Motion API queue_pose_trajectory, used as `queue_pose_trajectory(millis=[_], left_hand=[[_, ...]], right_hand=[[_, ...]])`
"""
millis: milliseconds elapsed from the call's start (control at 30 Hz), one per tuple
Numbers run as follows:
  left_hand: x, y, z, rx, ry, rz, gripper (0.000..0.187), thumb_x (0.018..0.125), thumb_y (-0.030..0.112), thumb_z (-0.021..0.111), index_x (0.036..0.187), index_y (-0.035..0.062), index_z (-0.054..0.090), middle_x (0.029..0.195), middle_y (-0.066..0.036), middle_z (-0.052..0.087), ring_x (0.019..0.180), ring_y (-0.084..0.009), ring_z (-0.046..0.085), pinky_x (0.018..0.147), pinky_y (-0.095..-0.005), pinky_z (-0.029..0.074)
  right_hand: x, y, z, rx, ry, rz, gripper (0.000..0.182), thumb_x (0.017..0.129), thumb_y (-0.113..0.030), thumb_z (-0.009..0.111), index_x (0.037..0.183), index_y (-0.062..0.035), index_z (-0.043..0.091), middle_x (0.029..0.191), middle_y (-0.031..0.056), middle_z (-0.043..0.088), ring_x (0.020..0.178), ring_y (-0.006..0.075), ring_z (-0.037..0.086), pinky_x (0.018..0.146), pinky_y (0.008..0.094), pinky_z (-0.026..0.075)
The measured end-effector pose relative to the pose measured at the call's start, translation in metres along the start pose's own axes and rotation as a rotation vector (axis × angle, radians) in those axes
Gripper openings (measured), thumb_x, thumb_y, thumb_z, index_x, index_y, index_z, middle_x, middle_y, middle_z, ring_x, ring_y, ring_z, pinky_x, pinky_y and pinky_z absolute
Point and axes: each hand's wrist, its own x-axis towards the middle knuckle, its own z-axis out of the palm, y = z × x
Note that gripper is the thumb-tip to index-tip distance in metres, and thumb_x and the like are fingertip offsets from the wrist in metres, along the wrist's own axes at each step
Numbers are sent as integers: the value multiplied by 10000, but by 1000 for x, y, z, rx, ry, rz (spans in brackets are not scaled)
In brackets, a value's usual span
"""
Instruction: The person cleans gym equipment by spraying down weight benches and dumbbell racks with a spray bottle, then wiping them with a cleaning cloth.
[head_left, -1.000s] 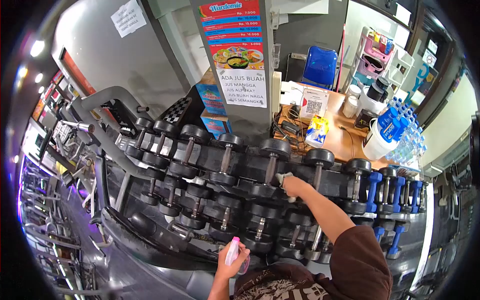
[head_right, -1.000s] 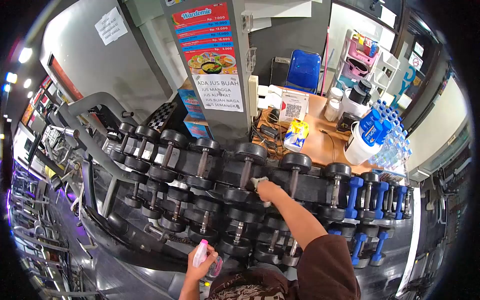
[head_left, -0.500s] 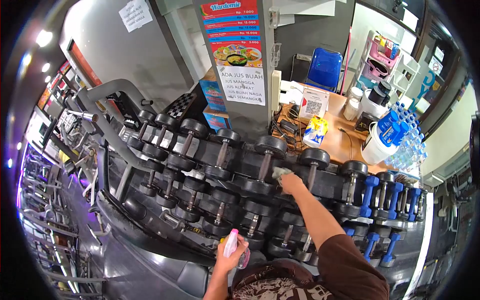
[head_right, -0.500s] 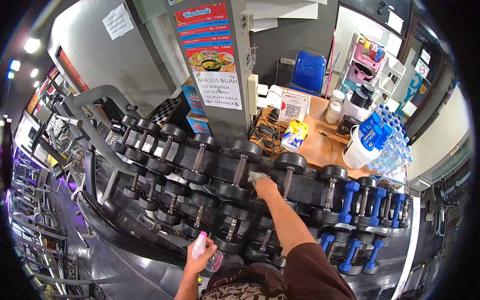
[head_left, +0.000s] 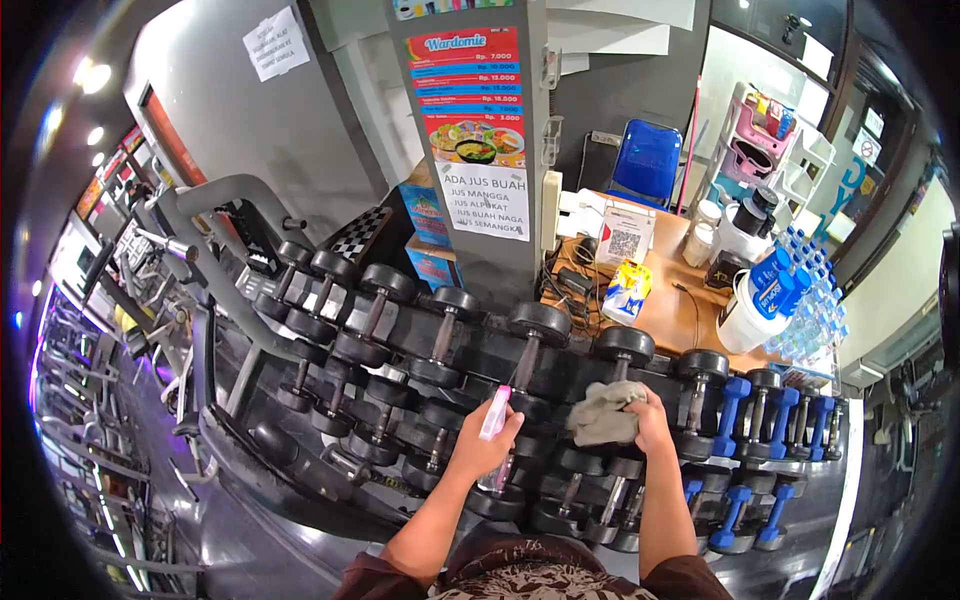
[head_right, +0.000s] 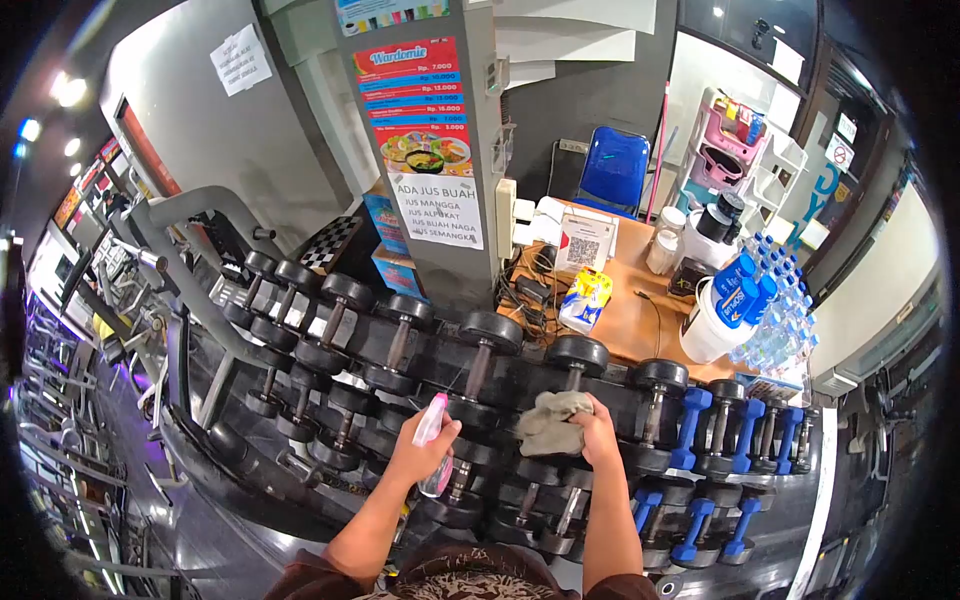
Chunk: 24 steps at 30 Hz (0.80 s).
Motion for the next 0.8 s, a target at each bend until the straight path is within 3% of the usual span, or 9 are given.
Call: queue_pose_trajectory(millis=[200, 333, 400, 500, 533, 567, 700, 733, 800], left_hand=[[17, -11, -9, 22, -51, 80, 154, 933, 131, 722, 928, 31, 605, 731, -3, 609, 621, -87, 618, 562, -272, 506], [13, -16, -19, 5, -77, 72, 146, 927, 141, 731, 918, 41, 625, 710, 12, 596, 632, -70, 571, 584, -265, 472], [18, -24, -22, 72, -74, 124, 155, 917, 151, 740, 906, 36, 638, 693, 8, 588, 658, -65, 532, 609, -267, 456], [33, -33, -13, 200, -20, 268, 236, 892, 209, 766, 935, 8, 652, 732, -84, 625, 664, -160, 591, 635, -333, 487], [39, -30, -9, 282, -7, 228, 259, 872, 218, 760, 939, 2, 634, 782, -159, 639, 724, -318, 646, 690, -416, 512], [47, -41, -4, 349, 18, 252, 262, 865, 215, 754, 943, 2, 621, 811, -175, 638, 771, -359, 641, 718, -439, 512], [79, -84, 10, 527, 66, 207, 310, 835, 218, 740, 983, 9, 565, 1007, -214, 619, 1000, -462, 591, 834, -523, 495], [79, -87, 10, 541, 73, 201, 318, 833, 219, 746, 993, 11, 566, 1032, -213, 613, 1009, -455, 592, 836, -520, 496], [76, -79, 11, 575, 110, 158, 350, 811, 201, 772, 1047, 26, 581, 1120, -194, 584, 1045, -440, 595, 849, -514, 508]], right_hand=[[2, -2, 20, -62, 48, -11, 373, 780, 76, 530, 1130, 14, 640, 1060, 96, 691, 974, 215, 660, 870, 339, 535], [28, -21, 74, -432, 172, -224, 314, 819, -21, 591, 1128, 21, 625, 1047, 95, 697, 960, 205, 645, 883, 339, 505], [57, -25, 103, -552, 159, -456, 318, 853, -113, 660, 1139, 20, 618, 1067, 141, 664, 995, 256, 631, 908, 371, 493], [111, -24, 157, -852, 186, -833, 347, 867, -195, 704, 1125, 18, 613, 1090, 217, 606, 1015, 403, 593, 895, 472, 485], [127, -21, 175, -1013, 157, -937, 331, 864, -207, 696, 1111, 0, 622, 1101, 219, 595, 1017, 422, 576, 895, 498, 475], [140, -14, 190, -1175, 127, -1036, 314, 862, -219, 689, 1097, -19, 631, 1112, 222, 584, 1019, 442, 559, 896, 525, 465], [169, 25, 192, -1778, -129, -871, 254, 815, -187, 678, 1056, -110, 689, 1181, 149, 591, 1089, 392, 549, 961, 481, 427], [170, 30, 188, -1719, -38, -989, 268, 773, -143, 680, 1040, -152, 706, 1155, 129, 596, 1053, 380, 555, 921, 499, 443], [159, 30, 171, -1551, 93, -922, 276, 748, -96, 683, 1021, -128, 697, 1142, 139, 590, 1037, 391, 553, 897, 500, 455]])
